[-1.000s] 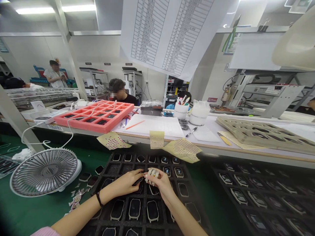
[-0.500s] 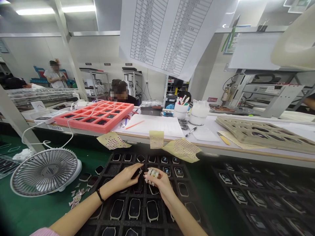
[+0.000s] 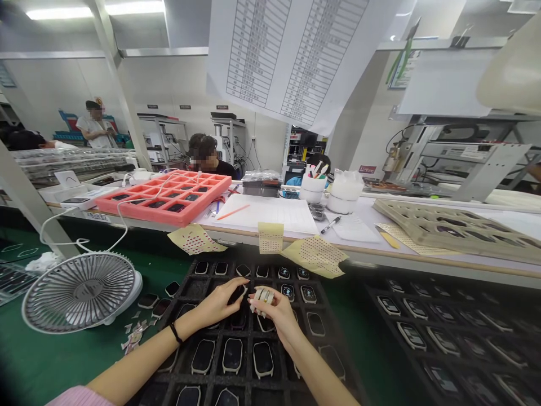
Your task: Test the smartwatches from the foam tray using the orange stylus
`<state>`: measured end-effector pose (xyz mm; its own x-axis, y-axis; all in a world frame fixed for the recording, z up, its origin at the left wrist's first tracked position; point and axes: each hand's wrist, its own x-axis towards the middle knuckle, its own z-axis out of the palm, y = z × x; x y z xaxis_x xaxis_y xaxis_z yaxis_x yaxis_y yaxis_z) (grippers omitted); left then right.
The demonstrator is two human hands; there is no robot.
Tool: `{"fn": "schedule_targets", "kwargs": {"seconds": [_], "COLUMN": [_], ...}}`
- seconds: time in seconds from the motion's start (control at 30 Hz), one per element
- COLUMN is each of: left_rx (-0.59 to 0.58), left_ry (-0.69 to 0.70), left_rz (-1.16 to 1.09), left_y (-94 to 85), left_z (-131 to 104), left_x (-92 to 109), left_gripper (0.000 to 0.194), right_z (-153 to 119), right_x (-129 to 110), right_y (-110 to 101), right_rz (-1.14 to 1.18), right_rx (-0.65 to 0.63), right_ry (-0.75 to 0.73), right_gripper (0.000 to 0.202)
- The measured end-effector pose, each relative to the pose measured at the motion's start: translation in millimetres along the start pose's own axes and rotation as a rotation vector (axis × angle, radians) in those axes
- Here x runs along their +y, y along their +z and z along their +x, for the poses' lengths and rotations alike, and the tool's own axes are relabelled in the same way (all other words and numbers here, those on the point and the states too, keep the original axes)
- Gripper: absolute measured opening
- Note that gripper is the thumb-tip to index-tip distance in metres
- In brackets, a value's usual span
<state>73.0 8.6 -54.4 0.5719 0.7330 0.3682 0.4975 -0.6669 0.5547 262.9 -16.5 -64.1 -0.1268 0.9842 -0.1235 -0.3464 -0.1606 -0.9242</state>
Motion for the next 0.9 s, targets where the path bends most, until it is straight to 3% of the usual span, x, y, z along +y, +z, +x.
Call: {"fn": "schedule_targets", "kwargs": {"seconds": [0.9], "left_rx": [0.027], "left_ry": [0.065], "left_rz": [0.085], "left_y": [1.7], "left_z": [1.1], "left_x": [0.5], "left_gripper": [0.037], "right_z": [1.8], "right_x": [2.2], "right_y": [-1.0], "right_rz": [-0.007], "right_rx": [0.006], "right_ry": [-0.03], "right_gripper": [0.05]}}
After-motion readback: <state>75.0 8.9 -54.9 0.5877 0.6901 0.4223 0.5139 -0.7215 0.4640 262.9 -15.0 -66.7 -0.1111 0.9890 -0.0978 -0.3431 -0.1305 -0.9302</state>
